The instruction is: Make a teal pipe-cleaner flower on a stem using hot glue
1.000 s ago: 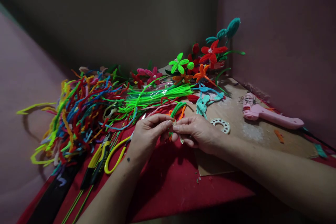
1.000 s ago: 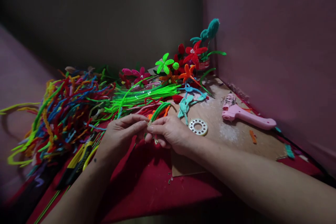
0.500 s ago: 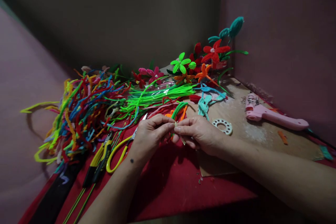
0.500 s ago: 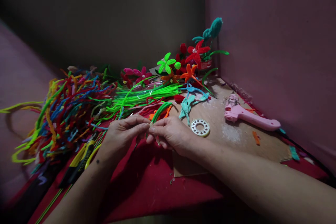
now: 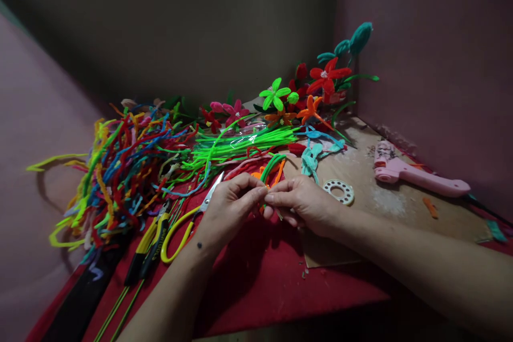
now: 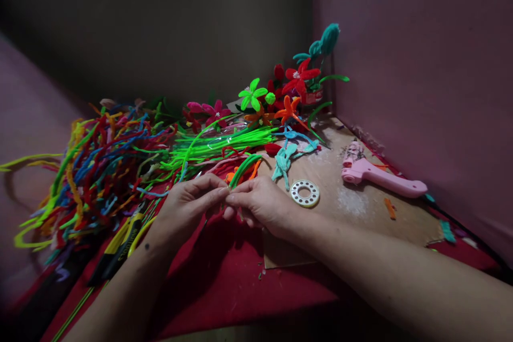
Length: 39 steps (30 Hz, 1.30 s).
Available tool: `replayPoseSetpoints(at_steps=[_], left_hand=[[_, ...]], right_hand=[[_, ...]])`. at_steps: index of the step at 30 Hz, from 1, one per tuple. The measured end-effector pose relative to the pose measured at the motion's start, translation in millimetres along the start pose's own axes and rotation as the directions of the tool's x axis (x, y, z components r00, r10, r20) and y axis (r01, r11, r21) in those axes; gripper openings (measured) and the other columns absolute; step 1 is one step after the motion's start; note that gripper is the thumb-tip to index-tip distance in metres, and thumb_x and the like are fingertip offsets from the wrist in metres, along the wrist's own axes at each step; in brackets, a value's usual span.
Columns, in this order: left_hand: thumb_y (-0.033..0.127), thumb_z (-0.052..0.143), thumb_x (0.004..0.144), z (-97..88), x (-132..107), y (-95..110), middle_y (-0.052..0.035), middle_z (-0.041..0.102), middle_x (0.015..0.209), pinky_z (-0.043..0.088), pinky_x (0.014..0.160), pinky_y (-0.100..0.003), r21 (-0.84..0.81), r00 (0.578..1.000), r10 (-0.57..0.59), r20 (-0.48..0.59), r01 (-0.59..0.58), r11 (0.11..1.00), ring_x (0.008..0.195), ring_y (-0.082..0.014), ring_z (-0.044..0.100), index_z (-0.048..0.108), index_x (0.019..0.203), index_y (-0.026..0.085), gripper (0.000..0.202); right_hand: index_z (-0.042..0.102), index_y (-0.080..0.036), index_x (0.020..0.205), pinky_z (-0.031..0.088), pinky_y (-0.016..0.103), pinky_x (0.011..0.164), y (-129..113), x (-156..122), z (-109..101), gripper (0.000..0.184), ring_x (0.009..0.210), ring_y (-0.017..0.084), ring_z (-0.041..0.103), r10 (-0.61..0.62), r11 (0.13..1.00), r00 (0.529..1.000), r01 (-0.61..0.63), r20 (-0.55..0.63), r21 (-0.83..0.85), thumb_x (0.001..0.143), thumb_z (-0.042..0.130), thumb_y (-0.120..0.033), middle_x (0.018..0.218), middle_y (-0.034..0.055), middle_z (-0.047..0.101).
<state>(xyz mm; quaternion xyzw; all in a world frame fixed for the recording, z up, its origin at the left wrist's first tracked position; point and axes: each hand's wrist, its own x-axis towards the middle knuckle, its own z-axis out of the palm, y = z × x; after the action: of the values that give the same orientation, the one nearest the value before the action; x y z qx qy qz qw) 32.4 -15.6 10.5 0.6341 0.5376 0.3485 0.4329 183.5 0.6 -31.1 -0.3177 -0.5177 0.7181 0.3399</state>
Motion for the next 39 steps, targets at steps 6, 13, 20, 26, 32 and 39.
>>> replayPoseSetpoints(at_steps=[6,13,20,26,32,39], left_hand=[[0.028,0.058,0.079,2.3,0.6,-5.9,0.0038,0.051,0.055,0.031,0.048,-0.019,-0.016,1.0,0.006,-0.008,-0.006,1.0,0.049,-0.0064,0.04,0.058,0.071,0.014,0.017],[0.03,0.058,0.079,2.0,0.0,-7.4,0.0039,0.051,0.055,0.032,0.048,-0.02,-0.037,1.0,-0.006,0.005,0.006,0.999,0.048,-0.0065,0.04,0.058,0.074,0.015,0.016],[0.029,0.062,0.076,0.8,0.4,-6.9,0.0023,0.054,0.058,0.032,0.049,-0.02,-0.044,1.0,-0.016,0.014,0.016,0.999,0.051,-0.007,0.042,0.061,0.074,0.014,0.015],[0.027,0.059,0.078,3.5,-0.6,-4.5,0.0036,0.049,0.051,0.03,0.045,-0.019,-0.045,0.998,-0.015,-0.055,0.012,0.999,0.047,-0.0059,0.039,0.059,0.069,0.014,0.016],[0.028,0.059,0.079,4.1,0.4,-5.1,0.0036,0.05,0.052,0.032,0.045,-0.019,-0.073,0.999,-0.009,-0.052,0.005,0.997,0.045,-0.0057,0.041,0.057,0.07,0.014,0.016],[0.024,0.064,0.075,3.6,2.0,-10.6,0.0031,0.059,0.067,0.036,0.046,-0.018,-0.183,0.996,0.04,-0.076,-0.053,0.982,0.048,-0.0051,0.045,0.062,0.09,0.019,0.016]], right_hand=[[0.067,-0.01,0.064,0.019,0.018,0.031,4.1,2.1,-4.8,0.024,0.03,0.003,0.035,-0.012,1.0,1.0,0.012,0.012,-0.004,0.074,0.058,-0.03,0.045,-0.0006,0.057],[0.066,-0.01,0.062,0.018,0.019,0.031,3.4,3.1,-6.1,0.021,0.028,0.003,0.034,0.014,1.0,1.0,-0.014,0.023,0.006,0.073,0.057,-0.026,0.044,-0.0003,0.056],[0.064,-0.011,0.059,0.02,0.018,0.03,2.6,2.2,-3.2,0.017,0.03,0.003,0.037,0.021,0.999,0.999,-0.022,0.025,0.047,0.07,0.057,-0.022,0.048,0.0004,0.059],[0.064,-0.011,0.06,0.018,0.018,0.03,1.3,2.7,-4.4,0.016,0.03,0.003,0.037,0.019,0.996,0.998,-0.023,0.052,0.081,0.07,0.058,-0.022,0.052,0.001,0.061],[0.065,-0.01,0.063,0.016,0.019,0.028,-0.1,2.4,-3.4,0.014,0.029,0.003,0.035,0.05,0.996,0.999,-0.051,0.012,0.076,0.068,0.059,-0.022,0.053,0.0019,0.063],[0.065,-0.01,0.062,0.016,0.019,0.028,-0.8,3.0,-3.0,0.013,0.028,0.003,0.033,0.051,0.994,0.999,-0.052,0.018,0.098,0.066,0.059,-0.02,0.05,0.0007,0.061]])
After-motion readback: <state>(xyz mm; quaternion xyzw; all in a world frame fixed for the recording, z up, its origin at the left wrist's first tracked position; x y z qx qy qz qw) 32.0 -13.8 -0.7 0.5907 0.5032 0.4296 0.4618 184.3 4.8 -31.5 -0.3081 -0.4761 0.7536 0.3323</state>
